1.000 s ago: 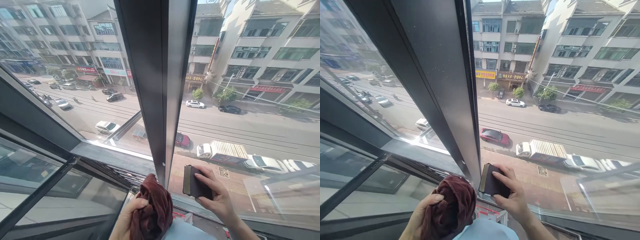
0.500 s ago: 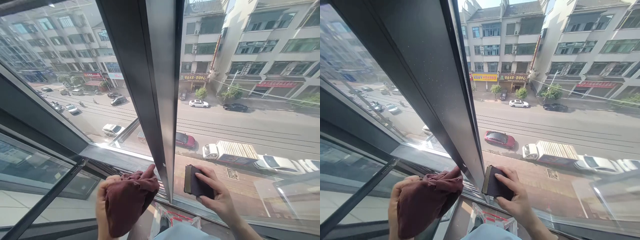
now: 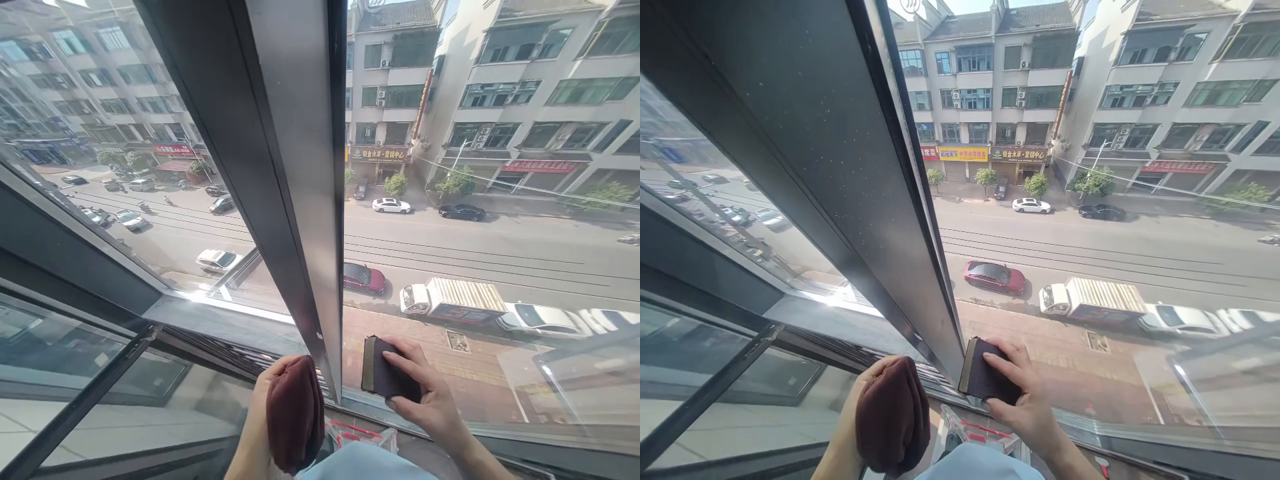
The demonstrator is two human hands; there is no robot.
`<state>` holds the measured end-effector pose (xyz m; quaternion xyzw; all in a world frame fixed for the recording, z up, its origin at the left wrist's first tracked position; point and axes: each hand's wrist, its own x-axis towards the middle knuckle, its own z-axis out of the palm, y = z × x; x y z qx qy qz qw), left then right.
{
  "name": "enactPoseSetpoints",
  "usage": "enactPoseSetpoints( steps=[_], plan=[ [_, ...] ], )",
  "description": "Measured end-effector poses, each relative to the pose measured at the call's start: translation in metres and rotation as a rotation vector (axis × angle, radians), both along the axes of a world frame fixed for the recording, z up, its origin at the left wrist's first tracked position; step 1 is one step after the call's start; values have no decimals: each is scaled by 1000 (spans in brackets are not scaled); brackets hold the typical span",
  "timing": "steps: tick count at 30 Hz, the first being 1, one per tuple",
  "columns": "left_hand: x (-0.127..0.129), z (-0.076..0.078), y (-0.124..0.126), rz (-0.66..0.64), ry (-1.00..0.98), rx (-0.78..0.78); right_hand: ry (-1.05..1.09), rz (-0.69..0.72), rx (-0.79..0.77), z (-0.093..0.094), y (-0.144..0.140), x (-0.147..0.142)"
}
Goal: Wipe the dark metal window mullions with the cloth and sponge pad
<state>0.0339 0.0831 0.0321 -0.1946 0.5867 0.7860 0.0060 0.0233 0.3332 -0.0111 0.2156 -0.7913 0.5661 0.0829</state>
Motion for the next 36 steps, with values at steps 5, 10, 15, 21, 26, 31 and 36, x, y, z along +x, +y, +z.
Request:
enactPoseSetpoints(
  steps=[5,10,15,21,26,31,36],
  plan=[
    [-16,1,15,93,-49,86,1,21,-3,-1,-3,2],
    [-20,-2,26,130,-33,146,-6,34,0,-4,-1,4],
    [-21,-3,31,123,-10,147,-19,25,3,-5,1,4],
    [-24,-1,34,144,47,167,-30,34,6,-3,-3,3],
    [-24,-3,38,160,65,195,-12,57,-2,-3,-6,1],
    [-25,4,39,156,74,210,-18,52,11,-5,-2,0],
    [-24,1,39,166,83,197,-18,49,25,-5,0,1]
  ],
)
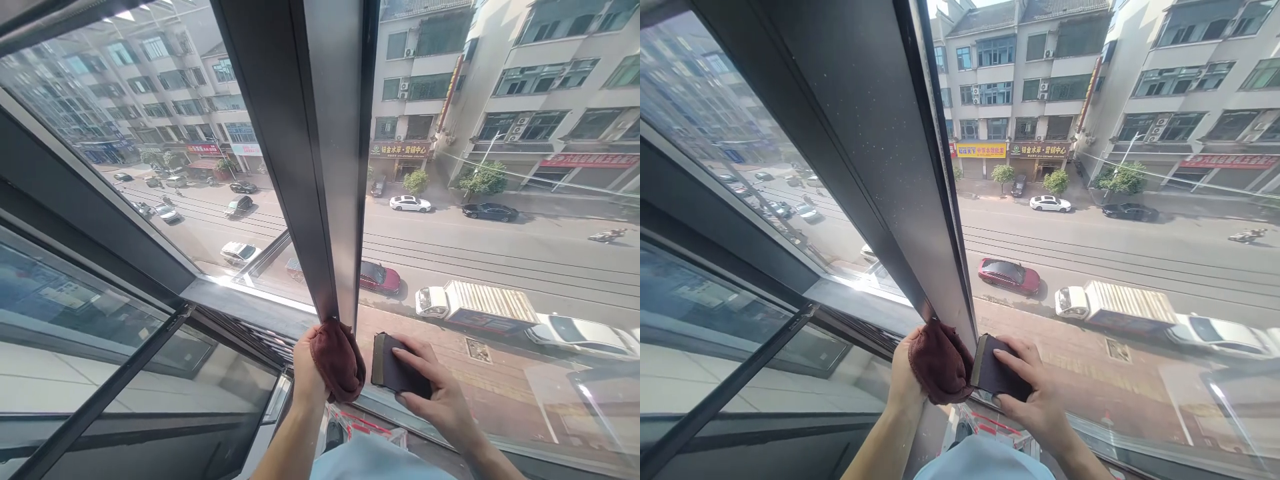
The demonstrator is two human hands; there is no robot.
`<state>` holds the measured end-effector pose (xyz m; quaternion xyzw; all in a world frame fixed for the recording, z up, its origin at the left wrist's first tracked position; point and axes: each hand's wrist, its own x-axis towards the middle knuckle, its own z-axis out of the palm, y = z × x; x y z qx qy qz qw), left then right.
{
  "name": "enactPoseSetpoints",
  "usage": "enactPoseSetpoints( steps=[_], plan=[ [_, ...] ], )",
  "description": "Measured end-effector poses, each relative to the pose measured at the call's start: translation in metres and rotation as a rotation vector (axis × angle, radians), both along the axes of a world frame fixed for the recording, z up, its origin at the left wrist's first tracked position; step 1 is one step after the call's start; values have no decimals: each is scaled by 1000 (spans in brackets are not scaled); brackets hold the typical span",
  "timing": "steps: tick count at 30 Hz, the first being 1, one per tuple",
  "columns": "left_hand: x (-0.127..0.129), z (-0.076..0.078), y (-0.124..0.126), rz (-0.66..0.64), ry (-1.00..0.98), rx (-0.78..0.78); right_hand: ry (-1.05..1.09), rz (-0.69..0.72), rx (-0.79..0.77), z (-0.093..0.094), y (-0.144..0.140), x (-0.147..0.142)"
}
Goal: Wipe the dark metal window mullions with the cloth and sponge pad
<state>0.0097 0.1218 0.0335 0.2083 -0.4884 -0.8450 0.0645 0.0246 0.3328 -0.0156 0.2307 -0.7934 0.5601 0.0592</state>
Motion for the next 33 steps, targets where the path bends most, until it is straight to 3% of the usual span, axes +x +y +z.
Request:
enactPoseSetpoints(
  steps=[4,13,26,33],
  plan=[
    [2,-8,-1,28,-33,2,1,-11,-6,2,1,1],
    [4,5,5,39,-51,43,-30,30,15,5,-2,-4],
    [-2,-12,0,35,-15,40,-39,72,13,13,-9,-2],
    [-2,-8,1,18,-19,51,-38,39,22,16,-7,-1]
  ],
)
